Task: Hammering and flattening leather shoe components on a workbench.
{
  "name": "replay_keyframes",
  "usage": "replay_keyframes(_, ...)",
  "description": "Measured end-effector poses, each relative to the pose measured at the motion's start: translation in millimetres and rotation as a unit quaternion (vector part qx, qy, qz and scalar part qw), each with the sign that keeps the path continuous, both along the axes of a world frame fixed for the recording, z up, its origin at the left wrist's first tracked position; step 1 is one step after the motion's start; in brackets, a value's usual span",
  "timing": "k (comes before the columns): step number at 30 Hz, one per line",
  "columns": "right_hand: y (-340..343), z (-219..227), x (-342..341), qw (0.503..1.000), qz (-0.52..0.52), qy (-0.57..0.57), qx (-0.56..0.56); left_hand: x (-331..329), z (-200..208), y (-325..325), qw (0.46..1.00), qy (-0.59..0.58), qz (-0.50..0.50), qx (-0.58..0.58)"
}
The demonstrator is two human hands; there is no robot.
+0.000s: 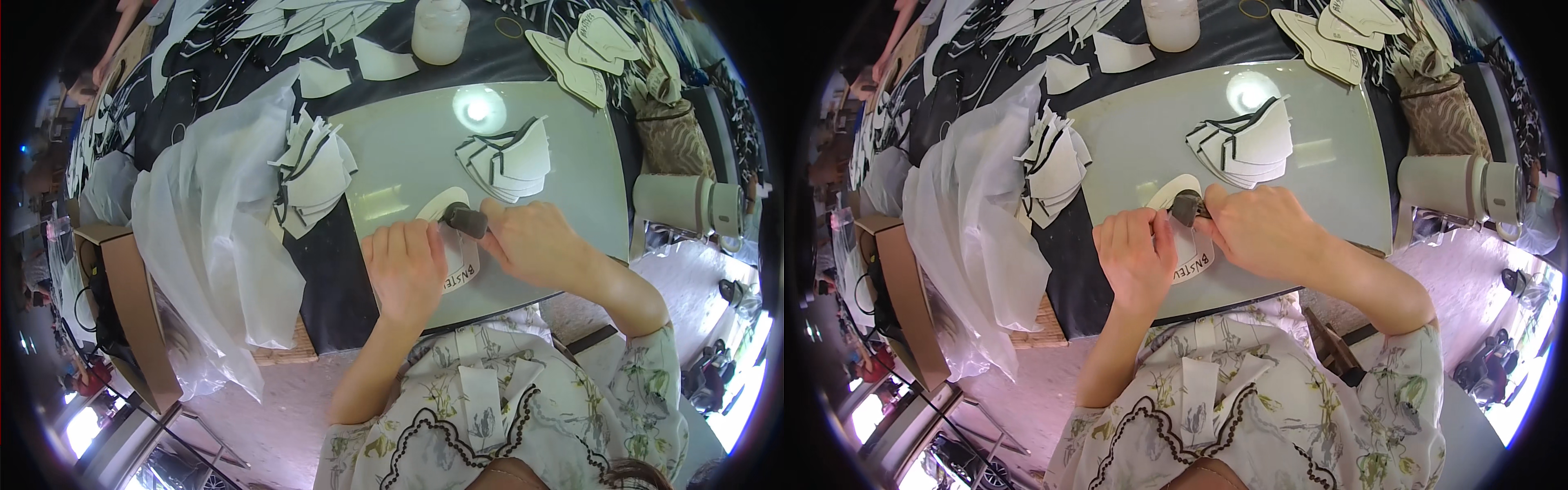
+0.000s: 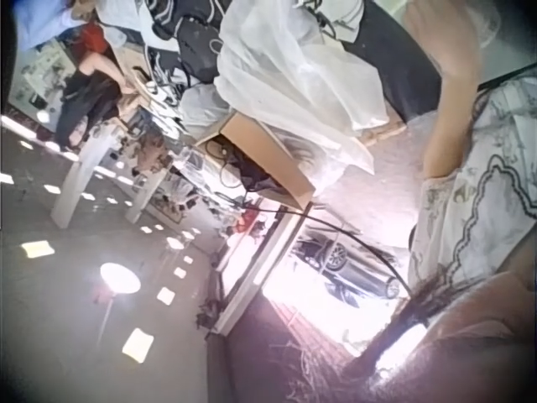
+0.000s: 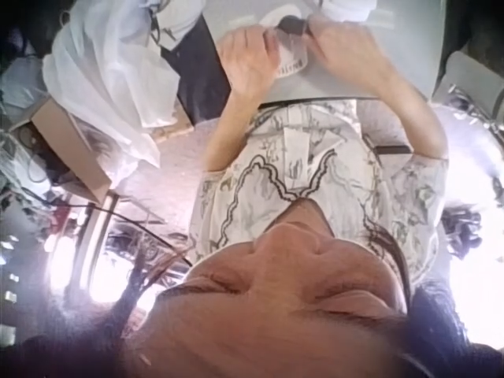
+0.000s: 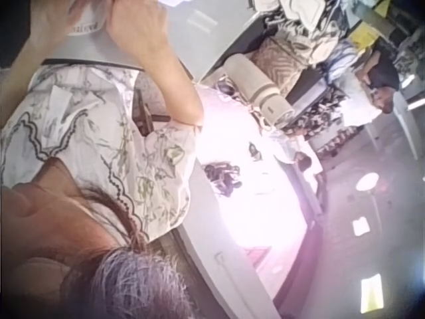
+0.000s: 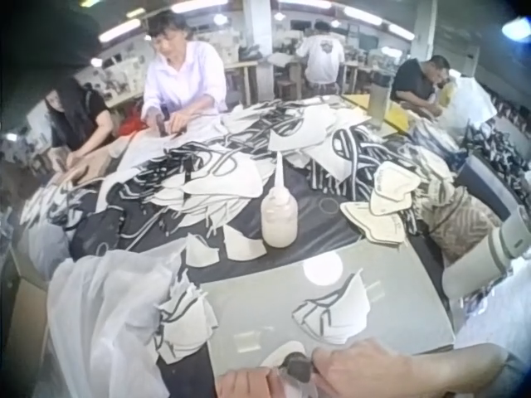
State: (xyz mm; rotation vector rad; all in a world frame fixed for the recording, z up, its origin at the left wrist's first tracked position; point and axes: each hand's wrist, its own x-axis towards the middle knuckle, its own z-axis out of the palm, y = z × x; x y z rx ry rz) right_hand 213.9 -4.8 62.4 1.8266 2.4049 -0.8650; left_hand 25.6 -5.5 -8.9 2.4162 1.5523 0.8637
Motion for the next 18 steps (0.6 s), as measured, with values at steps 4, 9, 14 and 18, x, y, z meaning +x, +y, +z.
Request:
replay_keyframes(4,-0.6,-1.1,2.0,1.000,0.003,0.012,0.007,-7.0,0.3,-3.6,0.998,-0.054,-0.033,-0.028)
replay_keyframes(9,-1.5,-0.4,1.1,1.000,0.008,-0.003,0.011,-11.1,0.7,-17.7,0.991,0.047,-0.096,0.076)
replay_keyframes(14,-1.0,4.1,-1.1,0.999,0.016,0.020,0.024,-11.8,7.6,-15.4,0.986,0.087,-0.130,0.054)
replay_keyframes(18,0.4,7.3,-8.4,1.000,0.012,-0.012,0.009,-13.0,7.3,-17.8,0.986,0.089,-0.134,0.036)
